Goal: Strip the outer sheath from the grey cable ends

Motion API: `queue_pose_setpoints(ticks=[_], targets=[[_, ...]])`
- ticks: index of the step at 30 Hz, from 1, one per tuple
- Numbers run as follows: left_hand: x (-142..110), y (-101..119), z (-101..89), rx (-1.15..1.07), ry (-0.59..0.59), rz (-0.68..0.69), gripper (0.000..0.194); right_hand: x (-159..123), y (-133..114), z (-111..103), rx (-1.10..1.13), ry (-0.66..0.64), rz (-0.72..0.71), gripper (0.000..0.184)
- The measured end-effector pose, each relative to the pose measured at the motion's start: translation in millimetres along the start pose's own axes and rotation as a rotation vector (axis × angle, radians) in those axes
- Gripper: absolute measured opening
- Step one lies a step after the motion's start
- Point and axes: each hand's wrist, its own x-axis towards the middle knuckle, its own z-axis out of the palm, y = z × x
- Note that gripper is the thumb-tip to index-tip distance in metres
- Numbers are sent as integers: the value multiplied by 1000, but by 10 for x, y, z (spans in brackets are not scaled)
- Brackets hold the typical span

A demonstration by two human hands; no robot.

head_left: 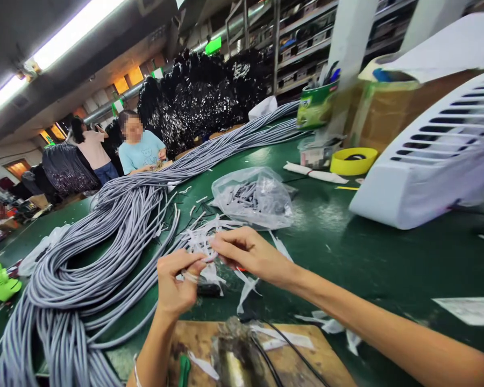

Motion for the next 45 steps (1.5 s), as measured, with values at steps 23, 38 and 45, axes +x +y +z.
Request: queue_pose_setpoints(ticks=[23,38,45], targets=[[-41,44,21,167,189,-18,16,-70,-31,159,71,90,67,58],[-53,105,42,117,221,-151,17,-179,-126,-25,-1127,577,-562,26],[-70,90,41,196,205,-84,15,-187,-138,-52,-1195,565,-599,23]])
